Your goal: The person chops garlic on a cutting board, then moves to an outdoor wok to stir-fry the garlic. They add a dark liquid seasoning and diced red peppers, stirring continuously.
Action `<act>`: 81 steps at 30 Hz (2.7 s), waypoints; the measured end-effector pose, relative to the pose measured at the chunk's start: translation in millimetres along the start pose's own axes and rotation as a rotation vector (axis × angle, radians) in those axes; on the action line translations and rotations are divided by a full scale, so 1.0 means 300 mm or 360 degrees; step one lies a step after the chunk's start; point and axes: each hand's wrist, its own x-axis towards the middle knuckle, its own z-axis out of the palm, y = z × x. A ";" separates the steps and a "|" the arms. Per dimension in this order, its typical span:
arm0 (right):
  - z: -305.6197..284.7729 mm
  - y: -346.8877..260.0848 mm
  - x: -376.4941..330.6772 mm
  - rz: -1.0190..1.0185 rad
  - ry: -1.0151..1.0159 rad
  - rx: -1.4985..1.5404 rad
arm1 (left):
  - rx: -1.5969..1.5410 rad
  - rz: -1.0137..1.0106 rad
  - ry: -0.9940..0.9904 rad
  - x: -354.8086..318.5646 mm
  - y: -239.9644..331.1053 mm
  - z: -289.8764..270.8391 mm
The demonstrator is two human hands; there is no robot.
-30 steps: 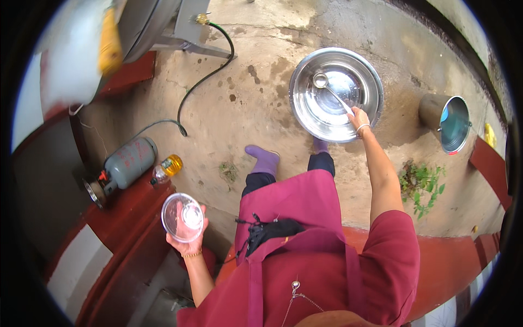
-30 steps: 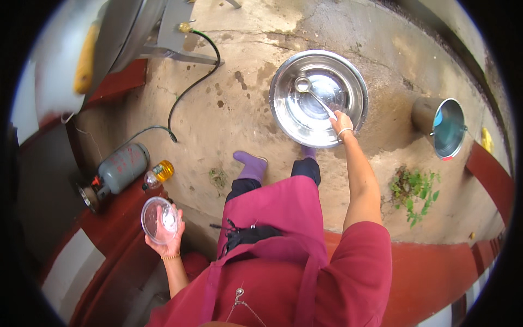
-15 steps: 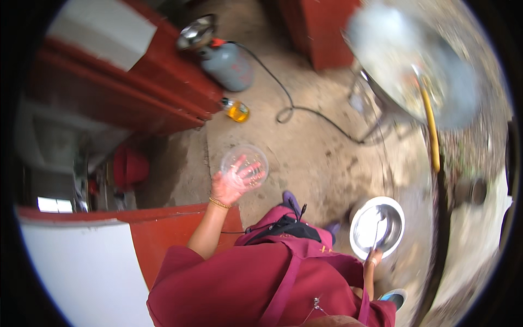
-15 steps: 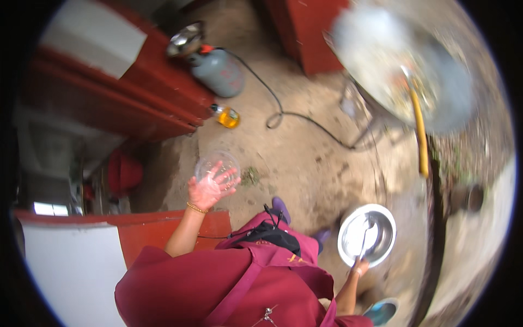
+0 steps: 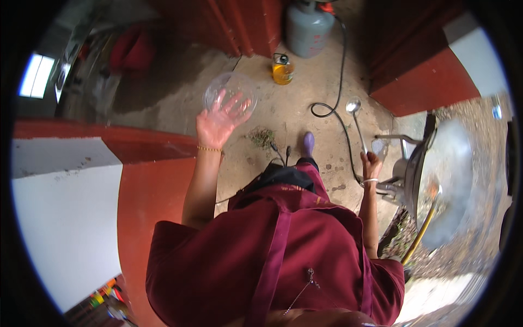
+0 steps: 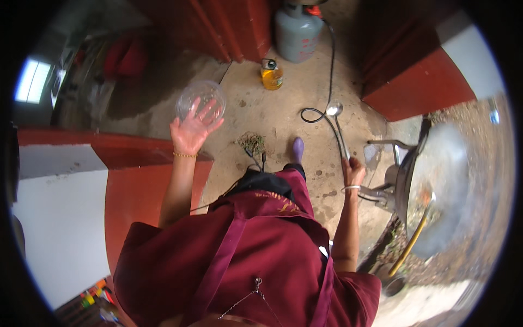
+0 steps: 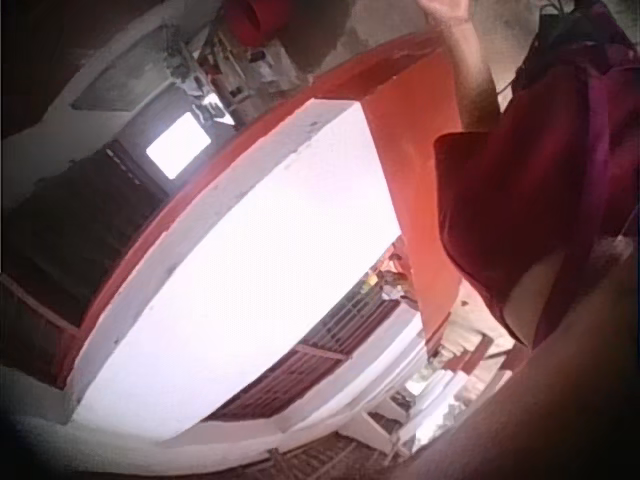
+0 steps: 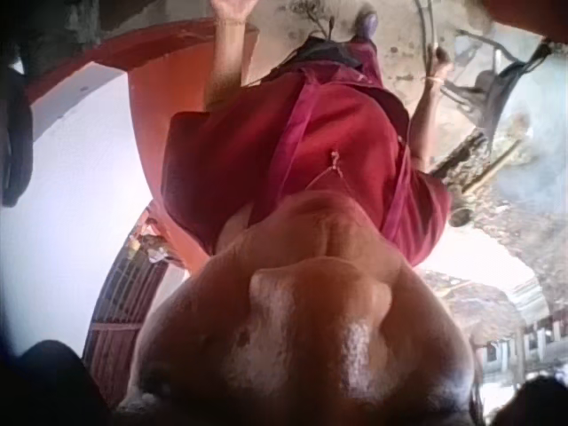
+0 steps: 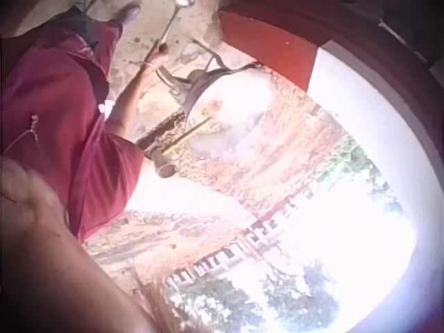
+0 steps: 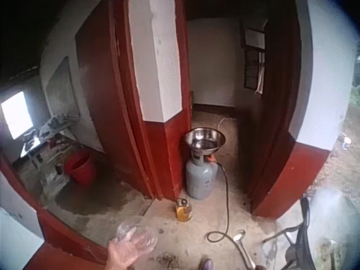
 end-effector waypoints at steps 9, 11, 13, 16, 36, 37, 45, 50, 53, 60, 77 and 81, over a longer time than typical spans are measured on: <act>0.287 -0.713 0.726 -0.0833 -0.0519 -0.0380 | 0.0017 0.0678 0.0369 0.091 0.108 -0.059; 0.395 -0.815 0.824 -0.0915 -0.0664 -0.0436 | 0.0020 0.0806 0.0451 0.081 0.087 -0.066; 0.509 -0.919 0.890 -0.1028 -0.0736 -0.0355 | 0.0013 0.0911 0.0502 0.090 0.085 -0.072; 0.668 -1.071 0.945 -0.1146 -0.0869 -0.0294 | -0.0037 0.1072 0.0615 0.122 0.149 -0.082; 2.274 -2.288 0.675 -0.1330 -0.1437 0.0090 | -0.0215 0.1775 0.0669 0.263 1.623 -0.622; 2.341 -2.326 0.668 -0.1326 -0.1433 0.0163 | -0.0225 0.1787 0.0691 0.258 1.700 -0.650; 2.905 -2.826 0.589 -0.1502 -0.1366 -0.0082 | 0.0065 0.1946 0.1071 0.101 2.320 -0.967; 3.283 -3.440 0.258 -0.1459 -0.1919 0.0526 | 0.0150 0.2083 0.1270 0.010 2.834 -1.174; 3.484 -3.790 -0.010 -0.1967 -0.2114 0.0264 | 0.0029 0.2063 0.1438 -0.036 3.072 -1.235; 3.973 -4.275 -0.623 -0.2702 -0.2355 0.0150 | 0.0111 0.2100 0.1507 -0.236 3.595 -1.547; 5.242 -5.236 -1.290 -0.2643 -0.1794 -0.0255 | 0.0402 0.1505 0.1228 -0.474 5.613 -2.322; 5.602 -5.497 -1.295 -0.2755 -0.1562 -0.0210 | 0.0347 0.1471 0.1150 -0.328 6.105 -2.544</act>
